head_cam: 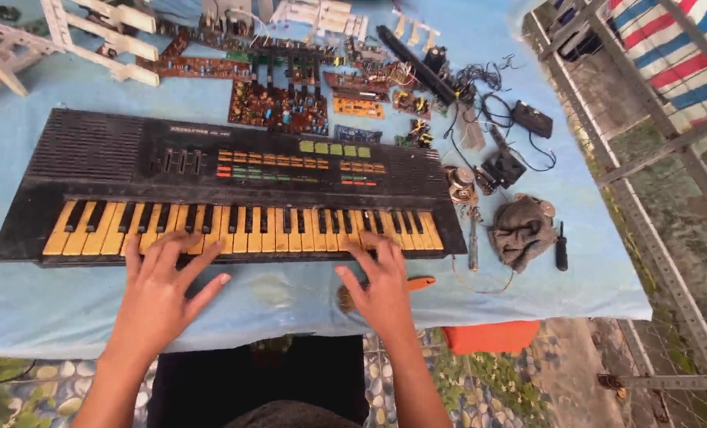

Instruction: Testing the functionality of an electronic keyboard by pressing keys across the entire board.

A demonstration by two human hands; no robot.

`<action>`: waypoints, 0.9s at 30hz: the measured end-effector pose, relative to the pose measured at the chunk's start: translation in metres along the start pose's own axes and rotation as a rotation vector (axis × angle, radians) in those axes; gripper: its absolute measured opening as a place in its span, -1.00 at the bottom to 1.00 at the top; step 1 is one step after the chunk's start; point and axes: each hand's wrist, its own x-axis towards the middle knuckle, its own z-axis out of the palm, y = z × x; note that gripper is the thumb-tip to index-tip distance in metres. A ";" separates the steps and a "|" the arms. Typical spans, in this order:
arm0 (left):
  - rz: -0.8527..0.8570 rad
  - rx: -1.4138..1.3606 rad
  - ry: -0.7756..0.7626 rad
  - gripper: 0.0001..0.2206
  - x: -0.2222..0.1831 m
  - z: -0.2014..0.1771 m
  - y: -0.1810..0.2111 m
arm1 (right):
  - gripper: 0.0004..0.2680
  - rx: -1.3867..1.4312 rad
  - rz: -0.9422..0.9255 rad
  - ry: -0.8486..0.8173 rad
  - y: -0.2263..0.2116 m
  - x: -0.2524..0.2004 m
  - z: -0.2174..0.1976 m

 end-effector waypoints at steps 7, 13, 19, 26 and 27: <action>-0.047 -0.168 -0.048 -0.76 0.019 0.012 0.039 | -0.81 0.176 -0.074 -0.026 -0.051 0.018 0.012; -0.197 -0.137 -0.111 -0.90 0.029 0.042 0.046 | -0.87 0.138 -0.010 -0.053 -0.053 0.021 0.024; -0.111 -0.223 -0.085 -0.90 0.042 0.044 0.059 | -0.85 0.170 -0.002 -0.121 -0.055 0.027 0.034; -0.103 -0.161 -0.155 -0.97 0.049 0.054 0.066 | -0.87 0.114 0.004 -0.163 -0.068 0.043 0.033; -0.103 -0.151 -0.165 -0.95 0.049 0.056 0.066 | -0.88 0.099 0.019 -0.170 -0.068 0.045 0.035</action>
